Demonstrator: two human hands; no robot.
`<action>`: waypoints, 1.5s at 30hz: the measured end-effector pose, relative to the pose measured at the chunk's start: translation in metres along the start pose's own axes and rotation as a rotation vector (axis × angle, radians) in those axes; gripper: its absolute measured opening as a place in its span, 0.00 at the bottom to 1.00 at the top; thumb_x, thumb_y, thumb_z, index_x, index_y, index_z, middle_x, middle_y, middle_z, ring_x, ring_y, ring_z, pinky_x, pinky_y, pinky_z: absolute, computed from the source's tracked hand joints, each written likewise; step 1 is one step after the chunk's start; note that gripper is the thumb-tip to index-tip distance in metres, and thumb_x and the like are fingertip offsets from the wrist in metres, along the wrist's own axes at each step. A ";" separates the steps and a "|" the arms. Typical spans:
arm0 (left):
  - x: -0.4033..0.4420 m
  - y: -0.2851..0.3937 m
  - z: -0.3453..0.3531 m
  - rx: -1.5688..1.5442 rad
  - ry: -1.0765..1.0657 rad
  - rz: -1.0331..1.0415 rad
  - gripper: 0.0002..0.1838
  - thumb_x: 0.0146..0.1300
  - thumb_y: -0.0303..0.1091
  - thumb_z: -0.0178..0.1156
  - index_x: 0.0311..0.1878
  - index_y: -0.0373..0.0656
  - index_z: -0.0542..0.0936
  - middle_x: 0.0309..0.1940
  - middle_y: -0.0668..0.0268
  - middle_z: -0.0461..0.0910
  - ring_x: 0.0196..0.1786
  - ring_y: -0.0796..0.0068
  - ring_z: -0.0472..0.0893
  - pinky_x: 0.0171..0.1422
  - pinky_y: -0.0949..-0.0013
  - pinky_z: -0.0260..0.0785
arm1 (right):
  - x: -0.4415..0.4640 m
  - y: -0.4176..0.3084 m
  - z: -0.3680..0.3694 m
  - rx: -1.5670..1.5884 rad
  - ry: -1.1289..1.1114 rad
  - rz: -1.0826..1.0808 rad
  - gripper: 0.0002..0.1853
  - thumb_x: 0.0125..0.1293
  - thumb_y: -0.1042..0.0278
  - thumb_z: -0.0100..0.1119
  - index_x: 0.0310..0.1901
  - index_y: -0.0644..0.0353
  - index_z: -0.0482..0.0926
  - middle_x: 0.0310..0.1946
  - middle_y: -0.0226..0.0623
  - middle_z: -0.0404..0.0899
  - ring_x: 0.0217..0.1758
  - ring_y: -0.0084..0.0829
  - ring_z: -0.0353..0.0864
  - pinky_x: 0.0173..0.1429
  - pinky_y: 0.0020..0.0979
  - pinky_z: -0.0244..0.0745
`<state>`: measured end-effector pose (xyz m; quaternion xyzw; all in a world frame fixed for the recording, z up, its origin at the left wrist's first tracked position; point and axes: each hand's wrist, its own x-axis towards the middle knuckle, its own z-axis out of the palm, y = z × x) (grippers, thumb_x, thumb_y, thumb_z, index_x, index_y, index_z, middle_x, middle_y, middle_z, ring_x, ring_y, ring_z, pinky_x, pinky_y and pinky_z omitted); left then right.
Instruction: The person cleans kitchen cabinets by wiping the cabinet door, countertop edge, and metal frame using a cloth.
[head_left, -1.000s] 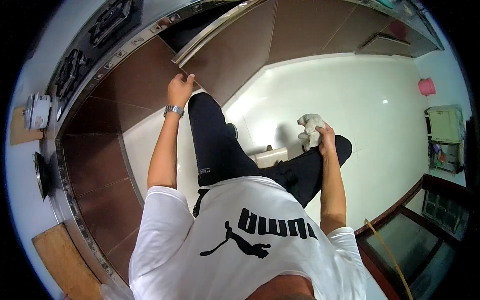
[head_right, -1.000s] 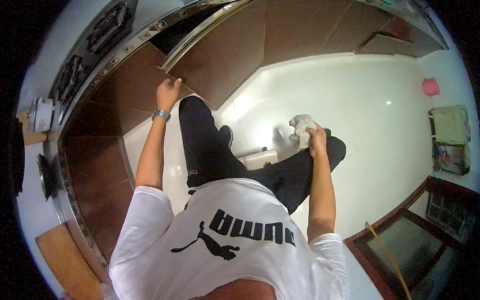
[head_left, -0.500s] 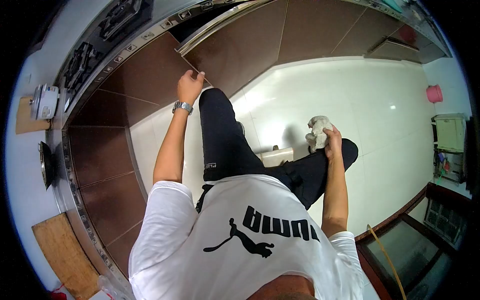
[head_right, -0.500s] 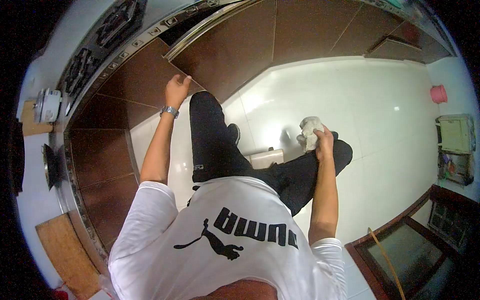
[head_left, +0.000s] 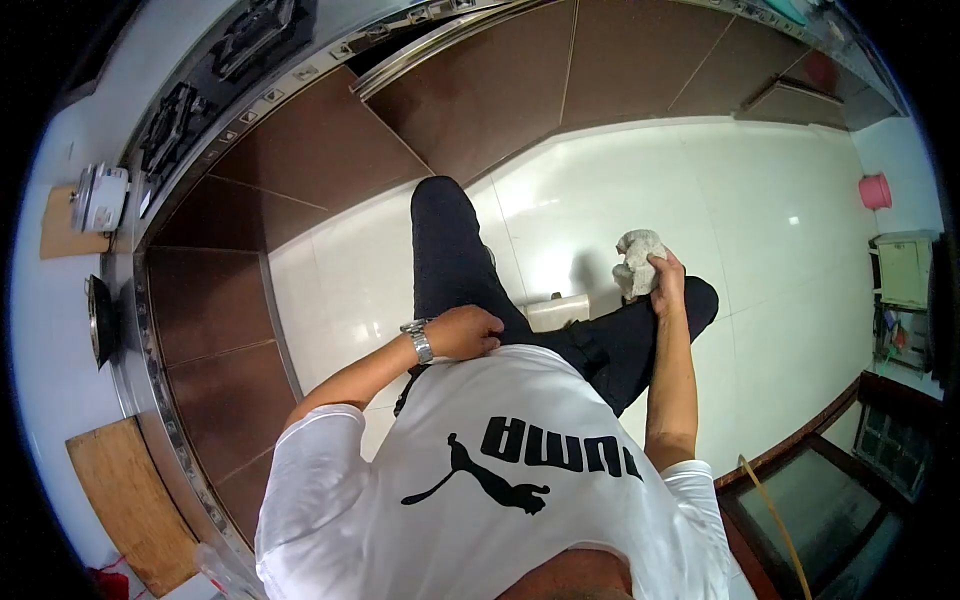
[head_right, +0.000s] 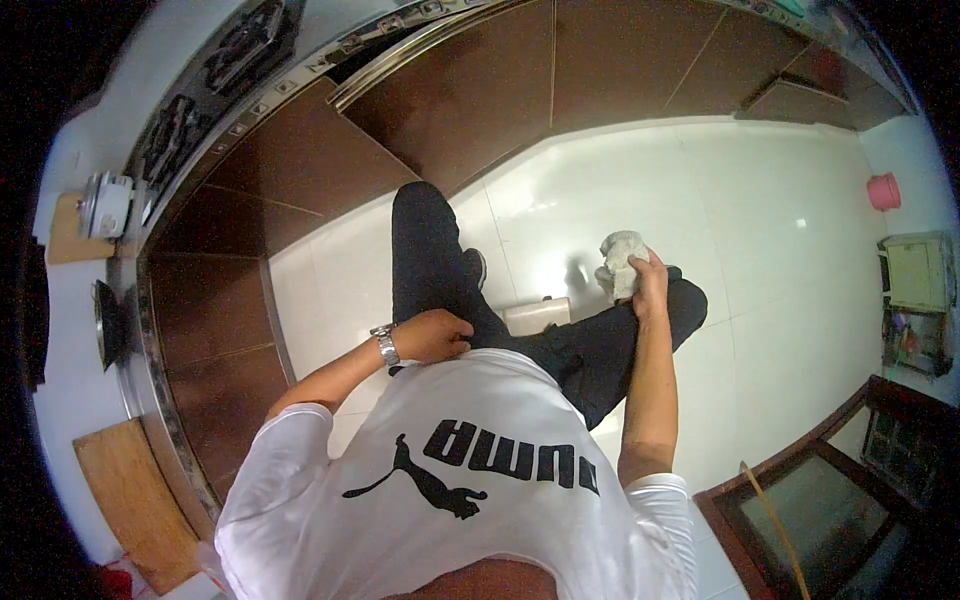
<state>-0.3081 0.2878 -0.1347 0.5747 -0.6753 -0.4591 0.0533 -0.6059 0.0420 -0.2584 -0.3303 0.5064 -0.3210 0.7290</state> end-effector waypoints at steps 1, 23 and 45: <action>-0.002 -0.002 0.006 0.000 0.002 -0.002 0.13 0.61 0.36 0.57 0.29 0.34 0.74 0.22 0.49 0.74 0.26 0.51 0.75 0.35 0.54 0.65 | 0.000 0.000 0.000 0.008 -0.013 -0.009 0.24 0.59 0.78 0.49 0.59 0.71 0.68 0.48 0.50 0.78 0.49 0.41 0.81 0.55 0.39 0.76; -0.029 0.011 -0.016 -0.120 -0.208 -0.019 0.11 0.56 0.32 0.60 0.37 0.34 0.80 0.27 0.51 0.80 0.30 0.55 0.79 0.35 0.58 0.68 | 0.009 0.007 0.002 0.141 -0.085 -0.022 0.21 0.60 0.76 0.51 0.56 0.69 0.71 0.47 0.45 0.79 0.49 0.39 0.81 0.55 0.37 0.76; -0.020 -0.017 -0.003 -0.207 -0.180 0.048 0.14 0.54 0.34 0.64 0.41 0.35 0.80 0.30 0.52 0.82 0.33 0.59 0.80 0.38 0.58 0.68 | 0.008 0.005 0.004 0.013 -0.043 0.001 0.21 0.59 0.77 0.51 0.55 0.73 0.72 0.47 0.46 0.80 0.49 0.39 0.80 0.57 0.37 0.74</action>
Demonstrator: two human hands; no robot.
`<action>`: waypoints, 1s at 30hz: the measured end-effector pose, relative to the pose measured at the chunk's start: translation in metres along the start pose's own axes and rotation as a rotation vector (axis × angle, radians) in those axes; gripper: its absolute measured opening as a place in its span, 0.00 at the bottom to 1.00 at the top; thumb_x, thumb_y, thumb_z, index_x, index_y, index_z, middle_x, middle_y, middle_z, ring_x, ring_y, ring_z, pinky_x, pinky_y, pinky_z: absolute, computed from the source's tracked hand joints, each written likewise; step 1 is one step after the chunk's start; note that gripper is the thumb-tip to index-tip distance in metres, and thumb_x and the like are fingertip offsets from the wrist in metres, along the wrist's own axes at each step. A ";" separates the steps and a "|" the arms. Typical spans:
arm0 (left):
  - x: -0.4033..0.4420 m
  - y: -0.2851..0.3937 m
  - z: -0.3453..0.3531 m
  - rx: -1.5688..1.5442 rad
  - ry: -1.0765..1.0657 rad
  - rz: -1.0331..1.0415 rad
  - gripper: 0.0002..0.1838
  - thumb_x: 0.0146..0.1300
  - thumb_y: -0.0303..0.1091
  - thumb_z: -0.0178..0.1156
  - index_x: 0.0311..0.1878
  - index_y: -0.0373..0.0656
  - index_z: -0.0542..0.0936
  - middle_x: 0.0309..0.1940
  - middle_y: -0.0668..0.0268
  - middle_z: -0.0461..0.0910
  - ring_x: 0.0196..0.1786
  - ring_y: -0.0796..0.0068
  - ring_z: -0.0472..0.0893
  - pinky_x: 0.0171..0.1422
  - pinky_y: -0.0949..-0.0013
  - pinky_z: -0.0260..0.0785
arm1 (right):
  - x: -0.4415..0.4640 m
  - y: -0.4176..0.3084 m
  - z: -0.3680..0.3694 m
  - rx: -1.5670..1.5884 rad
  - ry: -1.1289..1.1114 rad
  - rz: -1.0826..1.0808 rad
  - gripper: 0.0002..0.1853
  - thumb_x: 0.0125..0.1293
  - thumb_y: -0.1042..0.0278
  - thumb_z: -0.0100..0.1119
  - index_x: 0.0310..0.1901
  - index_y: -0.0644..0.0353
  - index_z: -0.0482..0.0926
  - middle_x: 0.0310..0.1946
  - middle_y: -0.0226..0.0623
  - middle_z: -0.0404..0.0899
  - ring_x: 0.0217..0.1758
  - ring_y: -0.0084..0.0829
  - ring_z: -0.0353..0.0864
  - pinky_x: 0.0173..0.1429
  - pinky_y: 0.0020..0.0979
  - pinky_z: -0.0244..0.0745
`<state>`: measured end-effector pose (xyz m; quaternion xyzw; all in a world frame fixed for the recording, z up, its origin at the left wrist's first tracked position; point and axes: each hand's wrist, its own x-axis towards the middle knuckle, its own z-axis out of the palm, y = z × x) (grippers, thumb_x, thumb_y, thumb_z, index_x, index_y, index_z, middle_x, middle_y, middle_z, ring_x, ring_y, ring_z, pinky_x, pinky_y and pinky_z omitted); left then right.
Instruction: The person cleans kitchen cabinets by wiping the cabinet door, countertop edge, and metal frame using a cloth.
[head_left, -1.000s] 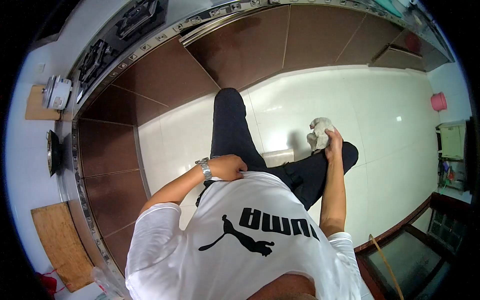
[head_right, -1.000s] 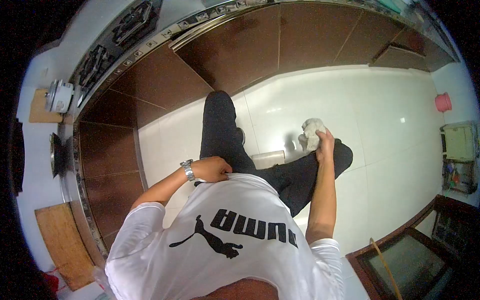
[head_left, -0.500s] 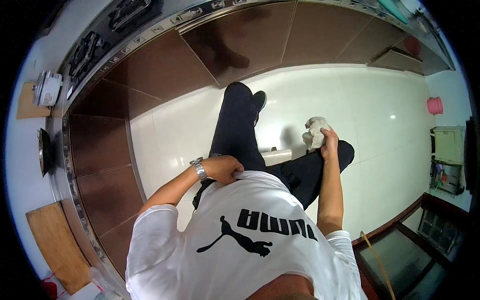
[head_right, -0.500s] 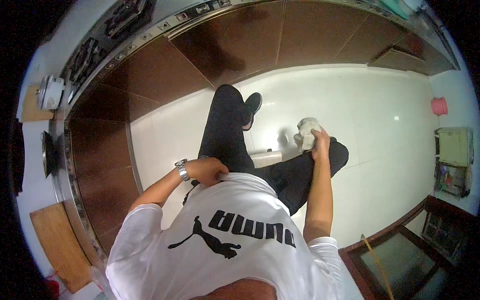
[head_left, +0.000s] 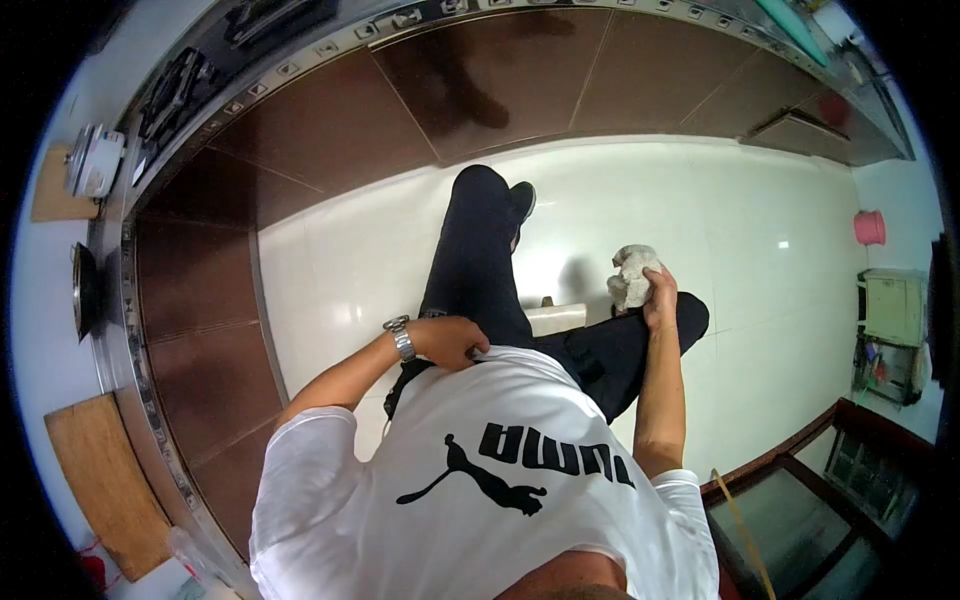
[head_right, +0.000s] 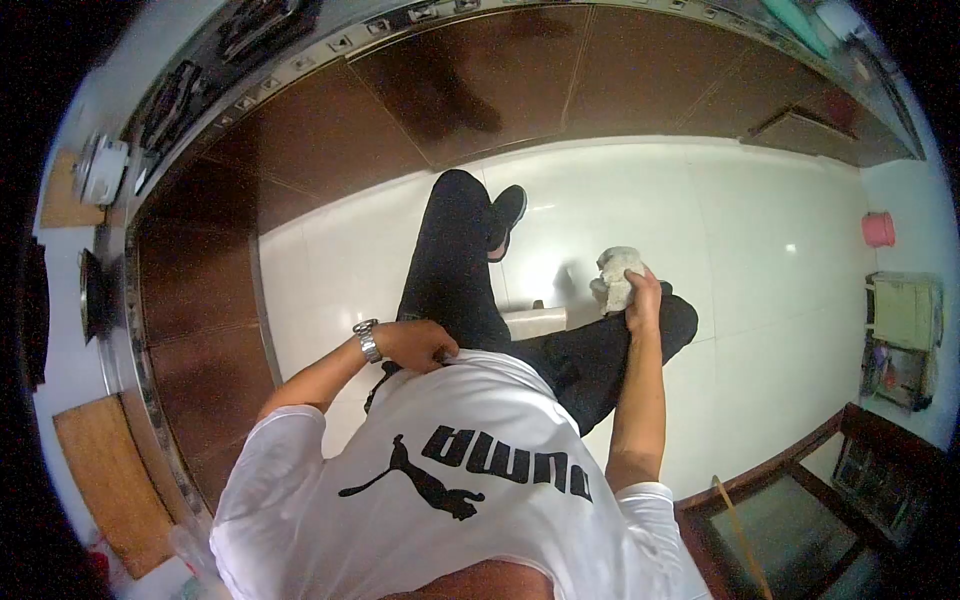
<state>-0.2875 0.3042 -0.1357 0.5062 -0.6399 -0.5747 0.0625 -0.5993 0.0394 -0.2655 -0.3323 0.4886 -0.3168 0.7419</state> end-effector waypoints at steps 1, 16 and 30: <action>0.001 0.003 -0.002 0.008 -0.008 0.004 0.14 0.54 0.34 0.64 0.41 0.35 0.80 0.30 0.52 0.82 0.33 0.59 0.80 0.38 0.58 0.68 | 0.000 0.000 -0.001 0.007 0.009 -0.005 0.21 0.59 0.77 0.51 0.55 0.73 0.72 0.47 0.46 0.80 0.49 0.39 0.80 0.57 0.37 0.74; 0.002 0.012 -0.012 -0.025 -0.159 -0.064 0.14 0.57 0.33 0.58 0.41 0.32 0.80 0.30 0.54 0.82 0.30 0.64 0.78 0.37 0.63 0.69 | -0.006 -0.003 0.003 0.029 0.021 0.020 0.20 0.60 0.76 0.51 0.55 0.70 0.72 0.45 0.45 0.80 0.46 0.38 0.82 0.51 0.36 0.78; 0.007 -0.005 -0.015 -0.043 -0.253 -0.111 0.15 0.60 0.34 0.56 0.47 0.36 0.79 0.40 0.53 0.82 0.41 0.62 0.79 0.47 0.62 0.70 | 0.058 -0.250 0.198 -0.105 -0.218 -0.780 0.25 0.53 0.82 0.54 0.56 0.63 0.73 0.47 0.36 0.80 0.48 0.30 0.80 0.54 0.31 0.75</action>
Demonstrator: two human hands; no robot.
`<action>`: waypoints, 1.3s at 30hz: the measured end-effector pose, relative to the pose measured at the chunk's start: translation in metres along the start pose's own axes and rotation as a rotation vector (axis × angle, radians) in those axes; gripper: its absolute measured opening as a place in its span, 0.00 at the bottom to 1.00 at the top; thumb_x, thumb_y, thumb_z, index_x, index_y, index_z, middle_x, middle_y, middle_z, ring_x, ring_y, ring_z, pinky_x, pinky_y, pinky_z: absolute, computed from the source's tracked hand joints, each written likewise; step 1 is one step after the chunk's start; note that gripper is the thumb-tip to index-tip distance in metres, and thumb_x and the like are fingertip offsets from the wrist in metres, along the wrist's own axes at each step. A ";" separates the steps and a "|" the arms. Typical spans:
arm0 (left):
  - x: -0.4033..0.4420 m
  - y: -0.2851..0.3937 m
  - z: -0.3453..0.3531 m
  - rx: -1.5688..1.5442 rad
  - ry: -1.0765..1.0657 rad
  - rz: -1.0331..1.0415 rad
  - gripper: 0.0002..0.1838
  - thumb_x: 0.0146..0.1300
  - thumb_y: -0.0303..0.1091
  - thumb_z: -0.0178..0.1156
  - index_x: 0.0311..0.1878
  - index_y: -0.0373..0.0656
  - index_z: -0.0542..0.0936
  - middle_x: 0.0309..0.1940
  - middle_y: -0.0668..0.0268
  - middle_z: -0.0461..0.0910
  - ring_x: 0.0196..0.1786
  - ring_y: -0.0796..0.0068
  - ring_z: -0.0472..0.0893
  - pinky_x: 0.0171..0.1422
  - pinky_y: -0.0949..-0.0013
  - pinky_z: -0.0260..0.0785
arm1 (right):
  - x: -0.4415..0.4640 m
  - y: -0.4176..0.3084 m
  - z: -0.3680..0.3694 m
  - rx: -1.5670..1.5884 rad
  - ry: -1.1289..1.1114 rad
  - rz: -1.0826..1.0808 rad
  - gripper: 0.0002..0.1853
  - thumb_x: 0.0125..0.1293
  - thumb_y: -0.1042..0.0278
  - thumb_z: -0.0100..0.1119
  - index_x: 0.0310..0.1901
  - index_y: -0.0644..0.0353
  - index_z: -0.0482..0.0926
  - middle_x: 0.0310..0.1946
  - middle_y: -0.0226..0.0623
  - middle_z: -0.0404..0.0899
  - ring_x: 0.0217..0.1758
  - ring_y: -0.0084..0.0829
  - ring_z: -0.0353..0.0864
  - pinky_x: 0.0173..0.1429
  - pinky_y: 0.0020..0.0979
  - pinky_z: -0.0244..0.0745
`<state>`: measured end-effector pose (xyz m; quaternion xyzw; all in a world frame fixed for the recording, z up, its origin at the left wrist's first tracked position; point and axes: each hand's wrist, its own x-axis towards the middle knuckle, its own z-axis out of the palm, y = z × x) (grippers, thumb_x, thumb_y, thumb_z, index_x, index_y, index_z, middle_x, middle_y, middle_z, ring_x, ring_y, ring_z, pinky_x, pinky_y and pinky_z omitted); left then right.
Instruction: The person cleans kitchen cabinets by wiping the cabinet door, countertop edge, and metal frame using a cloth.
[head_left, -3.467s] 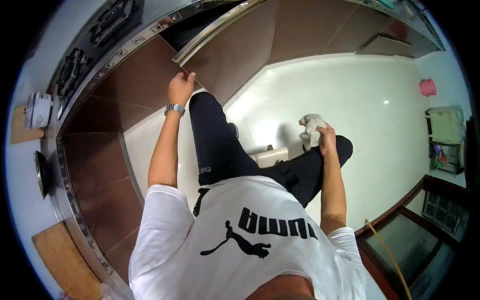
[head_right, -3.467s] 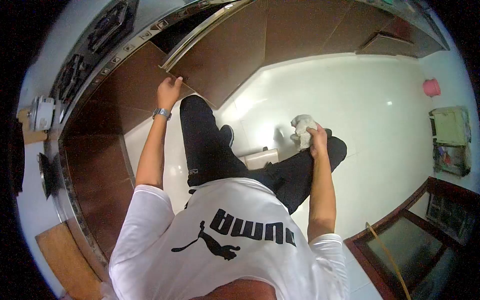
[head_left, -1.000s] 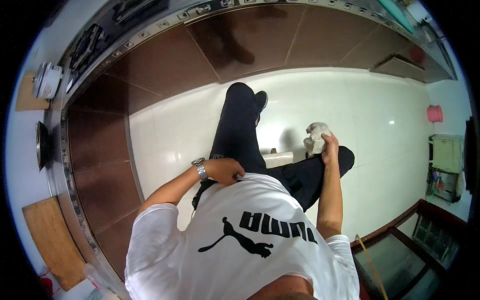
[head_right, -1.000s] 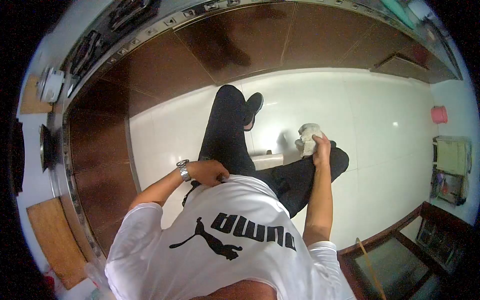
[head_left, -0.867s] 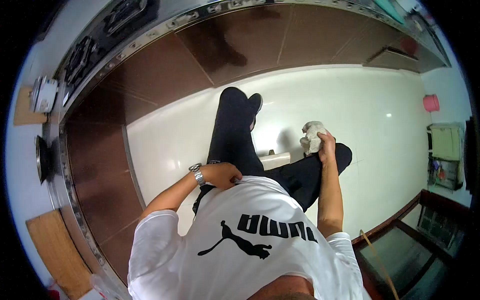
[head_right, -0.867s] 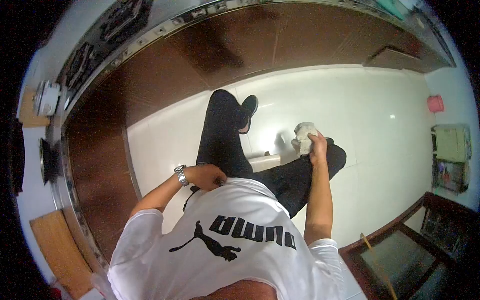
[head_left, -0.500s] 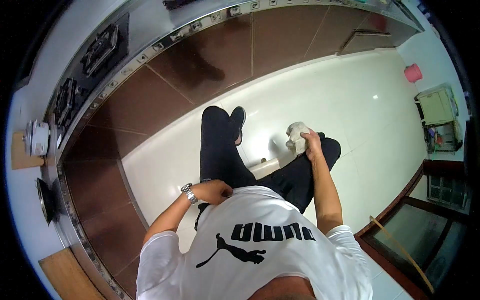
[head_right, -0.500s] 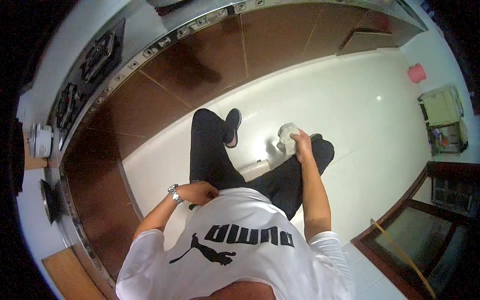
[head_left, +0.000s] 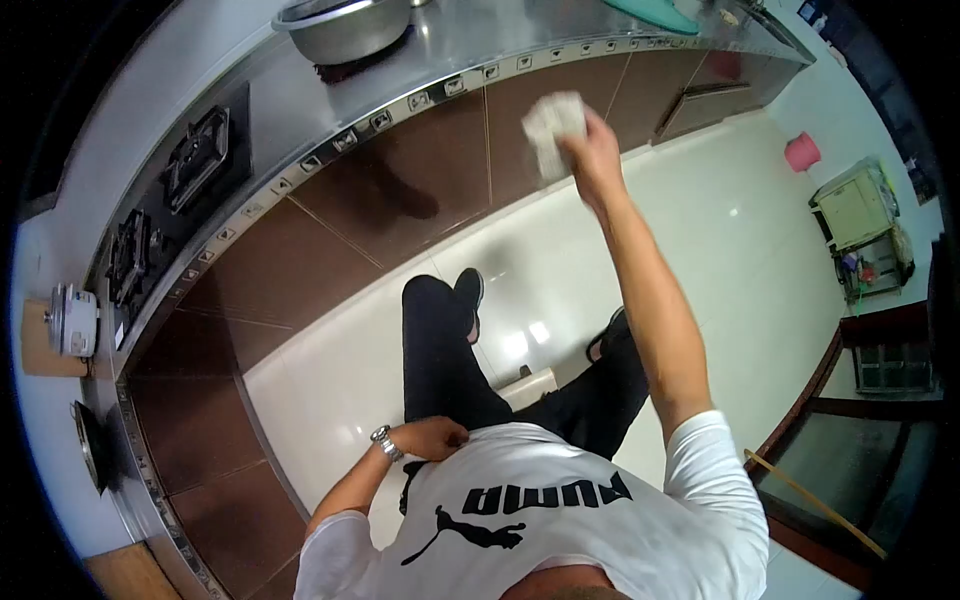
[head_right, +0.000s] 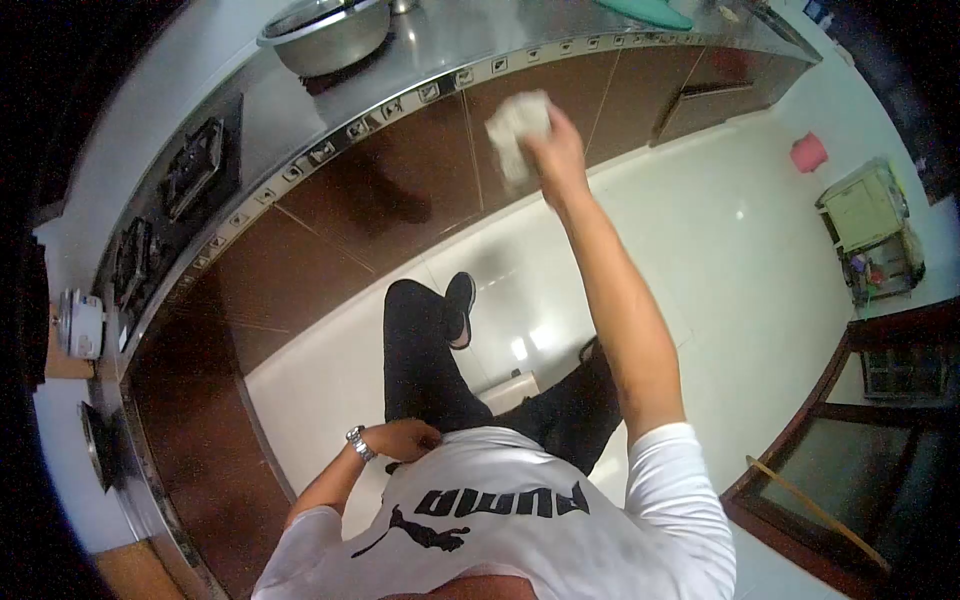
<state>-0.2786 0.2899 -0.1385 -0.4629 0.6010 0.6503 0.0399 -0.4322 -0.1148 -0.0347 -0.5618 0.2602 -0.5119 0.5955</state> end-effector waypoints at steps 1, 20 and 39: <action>-0.002 0.005 -0.004 0.009 0.003 0.001 0.15 0.60 0.34 0.56 0.47 0.36 0.79 0.40 0.53 0.82 0.41 0.62 0.79 0.47 0.62 0.70 | 0.037 -0.017 0.015 0.069 -0.076 -0.024 0.25 0.57 0.77 0.57 0.59 0.65 0.70 0.49 0.38 0.78 0.51 0.30 0.78 0.53 0.33 0.75; -0.006 0.014 0.001 -0.084 -0.005 -0.052 0.15 0.59 0.38 0.57 0.40 0.34 0.78 0.30 0.53 0.81 0.32 0.64 0.79 0.39 0.60 0.69 | -0.334 -0.036 -0.091 -0.387 -1.152 0.985 0.09 0.63 0.69 0.55 0.40 0.65 0.78 0.28 0.36 0.81 0.29 0.26 0.79 0.37 0.30 0.75; -0.003 0.047 0.036 0.580 0.546 0.044 0.06 0.54 0.31 0.56 0.28 0.40 0.78 0.25 0.53 0.81 0.31 0.53 0.83 0.36 0.54 0.74 | -0.435 -0.052 -0.110 -0.060 -0.555 1.157 0.13 0.53 0.72 0.66 0.42 0.58 0.78 0.39 0.25 0.78 0.42 0.19 0.75 0.50 0.23 0.70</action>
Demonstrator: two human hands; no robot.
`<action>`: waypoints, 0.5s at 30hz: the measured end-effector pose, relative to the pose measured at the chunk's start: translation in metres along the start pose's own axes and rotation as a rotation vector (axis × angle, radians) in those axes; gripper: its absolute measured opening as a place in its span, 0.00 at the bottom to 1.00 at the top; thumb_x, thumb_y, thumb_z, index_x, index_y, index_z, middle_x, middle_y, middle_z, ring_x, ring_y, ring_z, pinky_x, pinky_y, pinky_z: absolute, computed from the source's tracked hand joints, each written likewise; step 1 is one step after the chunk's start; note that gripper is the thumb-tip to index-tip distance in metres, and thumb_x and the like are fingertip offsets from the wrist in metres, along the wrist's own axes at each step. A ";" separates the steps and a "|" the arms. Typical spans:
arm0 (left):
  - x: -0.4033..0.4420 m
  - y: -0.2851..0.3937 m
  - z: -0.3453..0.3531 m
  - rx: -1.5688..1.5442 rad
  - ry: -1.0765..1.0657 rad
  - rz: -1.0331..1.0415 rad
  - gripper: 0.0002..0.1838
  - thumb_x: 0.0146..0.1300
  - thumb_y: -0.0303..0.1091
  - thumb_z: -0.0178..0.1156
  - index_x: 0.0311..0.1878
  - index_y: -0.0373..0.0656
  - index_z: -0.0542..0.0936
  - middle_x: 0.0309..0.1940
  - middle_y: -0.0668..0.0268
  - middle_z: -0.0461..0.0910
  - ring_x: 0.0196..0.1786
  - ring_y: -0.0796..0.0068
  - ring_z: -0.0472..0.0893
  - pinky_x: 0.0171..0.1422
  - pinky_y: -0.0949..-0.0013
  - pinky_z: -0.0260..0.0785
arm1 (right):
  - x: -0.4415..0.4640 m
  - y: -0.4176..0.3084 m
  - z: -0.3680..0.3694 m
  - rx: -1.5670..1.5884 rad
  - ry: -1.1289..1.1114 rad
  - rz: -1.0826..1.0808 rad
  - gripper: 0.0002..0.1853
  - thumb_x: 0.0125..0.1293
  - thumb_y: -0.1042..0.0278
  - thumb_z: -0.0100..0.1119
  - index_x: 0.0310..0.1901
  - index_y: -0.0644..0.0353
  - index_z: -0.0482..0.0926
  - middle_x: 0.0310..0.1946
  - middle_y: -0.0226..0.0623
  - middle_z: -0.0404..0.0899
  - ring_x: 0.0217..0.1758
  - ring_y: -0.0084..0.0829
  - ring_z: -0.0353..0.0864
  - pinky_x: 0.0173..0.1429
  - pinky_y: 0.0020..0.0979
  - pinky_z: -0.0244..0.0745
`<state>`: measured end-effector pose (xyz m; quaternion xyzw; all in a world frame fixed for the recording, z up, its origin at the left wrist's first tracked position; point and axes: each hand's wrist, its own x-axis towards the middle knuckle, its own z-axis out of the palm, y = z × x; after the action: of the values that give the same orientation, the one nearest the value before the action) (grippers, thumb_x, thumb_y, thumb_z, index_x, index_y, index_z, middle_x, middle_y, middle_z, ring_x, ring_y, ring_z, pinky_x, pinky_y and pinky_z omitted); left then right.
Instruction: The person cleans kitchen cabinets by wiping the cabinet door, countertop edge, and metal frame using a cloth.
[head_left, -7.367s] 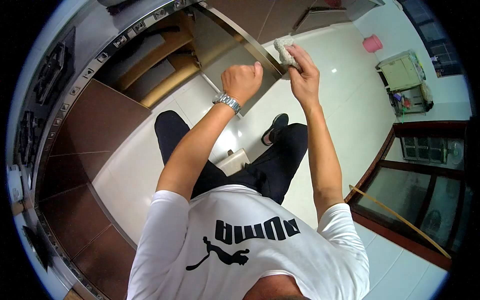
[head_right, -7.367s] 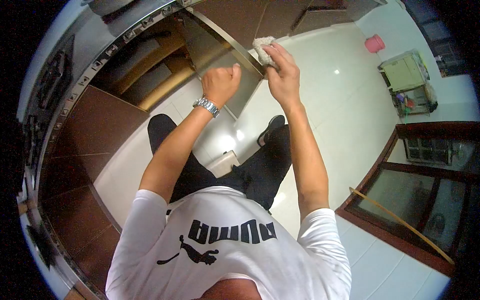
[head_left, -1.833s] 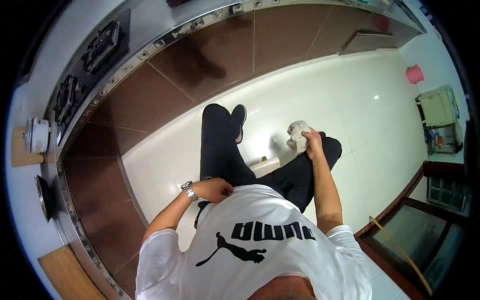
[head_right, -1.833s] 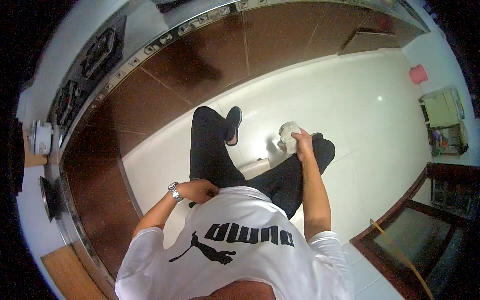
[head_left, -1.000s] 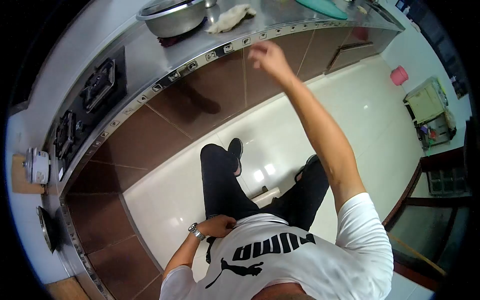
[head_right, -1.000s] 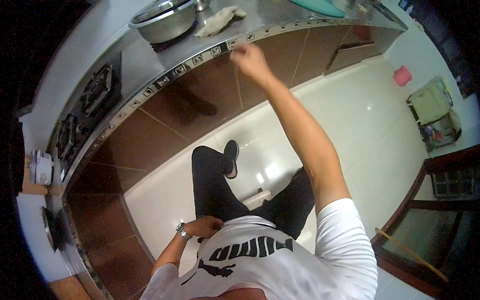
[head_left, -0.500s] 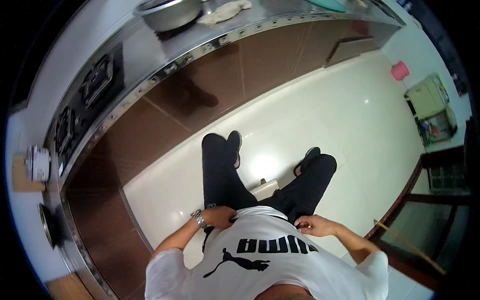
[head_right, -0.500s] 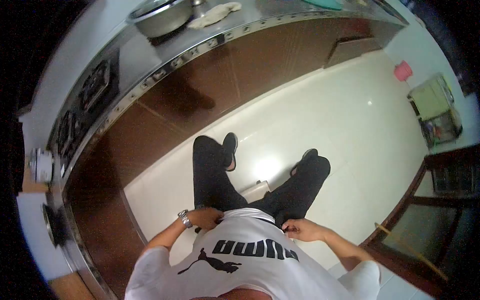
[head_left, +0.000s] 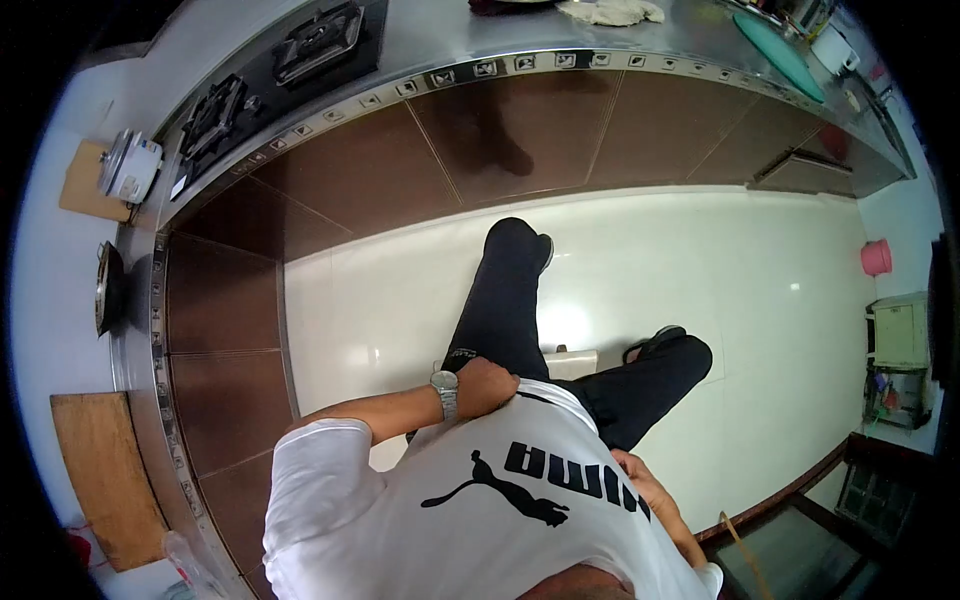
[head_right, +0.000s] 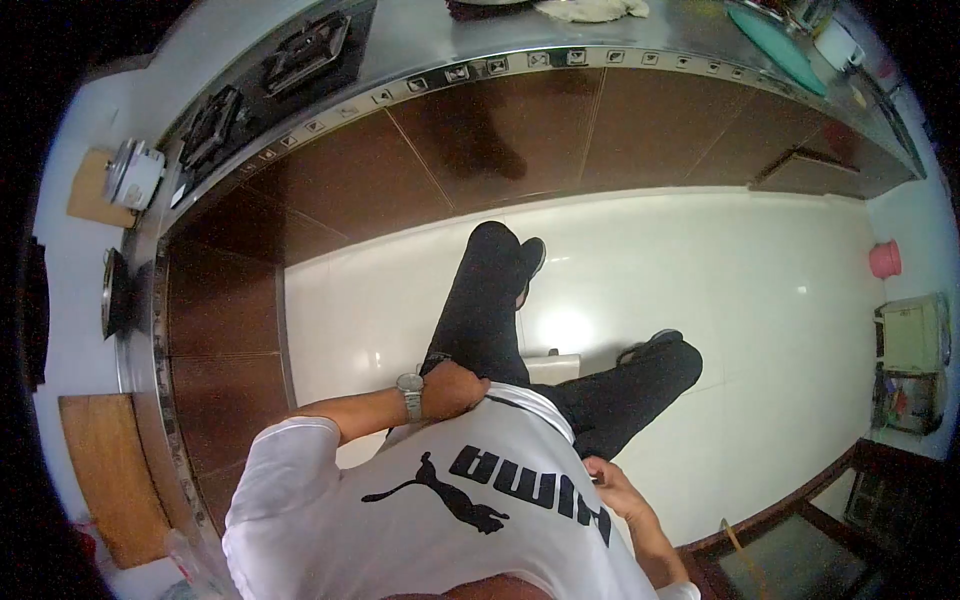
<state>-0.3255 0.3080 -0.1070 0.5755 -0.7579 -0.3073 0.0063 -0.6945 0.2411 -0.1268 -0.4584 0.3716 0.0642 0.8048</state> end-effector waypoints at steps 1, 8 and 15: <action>0.004 0.001 -0.003 0.048 0.001 -0.018 0.05 0.54 0.31 0.55 0.28 0.40 0.77 0.25 0.53 0.81 0.31 0.54 0.83 0.35 0.54 0.74 | -0.001 -0.001 -0.001 0.079 -0.016 0.025 0.13 0.53 0.72 0.66 0.42 0.58 0.78 0.39 0.25 0.78 0.42 0.19 0.76 0.50 0.23 0.70; 0.007 -0.012 0.002 -0.091 -0.029 0.179 0.09 0.59 0.32 0.55 0.39 0.40 0.78 0.24 0.51 0.79 0.27 0.52 0.82 0.31 0.53 0.72 | -0.026 -0.025 0.016 0.199 -0.001 0.144 0.20 0.61 0.68 0.63 0.54 0.65 0.77 0.45 0.29 0.81 0.44 0.18 0.78 0.53 0.24 0.72; 0.032 -0.020 -0.022 -0.472 -0.157 0.221 0.09 0.51 0.25 0.56 0.37 0.40 0.78 0.30 0.52 0.79 0.38 0.50 0.79 0.40 0.54 0.69 | -0.029 0.002 0.004 0.226 0.018 0.194 0.19 0.61 0.68 0.63 0.53 0.65 0.77 0.45 0.28 0.81 0.44 0.18 0.78 0.53 0.24 0.72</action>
<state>-0.3108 0.2669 -0.1102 0.4463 -0.7216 -0.5166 0.1151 -0.7142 0.2524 -0.1081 -0.3274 0.4260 0.0953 0.8380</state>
